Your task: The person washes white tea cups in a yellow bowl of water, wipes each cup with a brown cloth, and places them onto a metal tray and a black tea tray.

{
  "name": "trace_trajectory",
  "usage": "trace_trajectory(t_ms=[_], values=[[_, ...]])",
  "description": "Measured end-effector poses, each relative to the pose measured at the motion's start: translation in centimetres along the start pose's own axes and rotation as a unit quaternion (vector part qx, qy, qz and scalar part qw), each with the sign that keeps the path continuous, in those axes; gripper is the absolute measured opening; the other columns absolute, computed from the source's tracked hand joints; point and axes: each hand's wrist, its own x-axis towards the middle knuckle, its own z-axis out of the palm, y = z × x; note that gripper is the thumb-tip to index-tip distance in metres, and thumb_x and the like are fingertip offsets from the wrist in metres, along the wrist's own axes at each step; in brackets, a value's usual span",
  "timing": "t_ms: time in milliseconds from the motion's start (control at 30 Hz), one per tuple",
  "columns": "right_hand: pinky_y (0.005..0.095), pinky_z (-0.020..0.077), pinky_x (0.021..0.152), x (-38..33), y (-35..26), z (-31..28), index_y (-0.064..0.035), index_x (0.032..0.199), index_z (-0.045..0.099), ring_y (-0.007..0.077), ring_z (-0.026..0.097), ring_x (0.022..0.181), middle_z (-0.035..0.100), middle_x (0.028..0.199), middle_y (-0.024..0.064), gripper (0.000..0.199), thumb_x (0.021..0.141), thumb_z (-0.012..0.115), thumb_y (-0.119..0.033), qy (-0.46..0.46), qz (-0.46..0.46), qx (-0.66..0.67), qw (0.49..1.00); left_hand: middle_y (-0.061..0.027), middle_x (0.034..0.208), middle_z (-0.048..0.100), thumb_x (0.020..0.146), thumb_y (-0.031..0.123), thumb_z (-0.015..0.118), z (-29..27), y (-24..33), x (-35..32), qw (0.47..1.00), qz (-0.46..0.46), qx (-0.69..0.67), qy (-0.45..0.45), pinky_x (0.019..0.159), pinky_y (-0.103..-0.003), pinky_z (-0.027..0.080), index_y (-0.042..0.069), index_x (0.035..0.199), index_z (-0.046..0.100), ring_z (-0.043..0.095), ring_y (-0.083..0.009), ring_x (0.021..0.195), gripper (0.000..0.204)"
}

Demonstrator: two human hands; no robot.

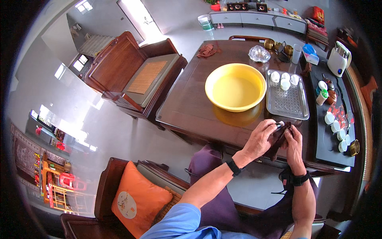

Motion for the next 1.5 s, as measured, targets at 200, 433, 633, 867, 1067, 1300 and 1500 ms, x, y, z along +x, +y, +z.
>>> trace_trajectory(t_ms=[200,433,633,867,1067,1300,1500], values=[[0.0193,0.0398,0.059,0.0,-0.3,0.0,-0.0045,0.105,0.065,0.0027,0.051,0.071,0.061,0.085,-0.0049,0.013,0.102,0.057,-0.015,0.050,0.006,0.056,0.997,0.0014,0.104,0.062,0.101,0.014,0.059,1.0,-1.0,-0.4,0.848,-0.307,-0.427,-0.065,0.079,-0.025,0.049,0.003,0.111,0.061,0.059,-0.0062,0.091,0.015],[0.0237,0.0465,0.077,0.1,0.7,-0.2,-0.0026,0.111,0.062,0.0072,0.055,0.085,0.062,0.096,-0.0028,0.014,0.099,0.056,-0.005,-0.002,-0.038,0.007,0.999,0.0027,0.095,0.067,0.105,0.052,0.048,0.2,-2.2,-0.7,0.693,-0.486,-0.516,-0.133,0.067,-0.026,0.051,0.011,0.114,0.065,0.063,-0.0089,0.080,0.046],[0.0191,0.0380,0.059,0.5,0.4,-0.5,-0.0050,0.113,0.063,0.0024,0.048,0.071,0.058,0.088,-0.0059,0.015,0.100,0.056,-0.009,-0.036,-0.101,-0.067,0.992,0.0022,0.098,0.068,0.105,0.041,0.054,-0.2,-1.8,-0.6,0.684,-0.473,-0.545,-0.106,0.070,-0.024,0.050,0.011,0.115,0.065,0.062,-0.0072,0.083,0.033],[0.0192,0.0386,0.056,1.0,1.3,-1.0,-0.0045,0.110,0.061,0.0038,0.049,0.071,0.058,0.084,-0.0041,0.013,0.101,0.056,-0.012,-0.010,-0.125,-0.183,0.975,-0.0050,0.101,0.065,0.092,0.007,0.068,0.3,-1.1,-0.5,0.949,-0.219,-0.212,-0.082,0.084,-0.035,0.052,-0.001,0.116,0.060,0.064,-0.0205,0.095,0.027],[0.0232,0.0438,0.071,0.6,1.0,-0.7,-0.0010,0.107,0.062,0.0060,0.052,0.083,0.061,0.090,-0.0017,0.011,0.099,0.058,-0.006,-0.014,-0.038,-0.028,0.999,-0.0169,0.111,0.060,0.078,-0.007,0.068,1.2,-1.2,-0.8,0.990,-0.100,-0.099,-0.011,0.089,-0.035,0.053,-0.002,0.123,0.058,0.065,-0.0300,0.104,0.046],[0.0215,0.0445,0.068,0.3,0.3,0.1,-0.0006,0.119,0.062,0.0056,0.054,0.082,0.062,0.091,-0.0026,0.021,0.100,0.056,-0.006,-0.008,-0.077,-0.050,0.996,0.0016,0.105,0.066,0.104,0.028,0.056,0.5,-2.8,-1.0,0.760,-0.417,-0.487,-0.104,0.077,-0.024,0.049,0.006,0.123,0.063,0.059,-0.0068,0.089,0.030],[0.0219,0.0387,0.053,0.9,2.3,-0.3,-0.0029,0.121,0.061,0.0042,0.046,0.064,0.057,0.084,-0.0040,0.024,0.097,0.061,-0.006,0.001,-0.127,-0.076,0.989,-0.0041,0.108,0.070,0.101,0.041,0.060,-0.5,-1.4,-0.1,0.661,-0.483,-0.563,-0.112,0.083,-0.032,0.056,0.005,0.120,0.065,0.067,-0.0134,0.093,0.041]])
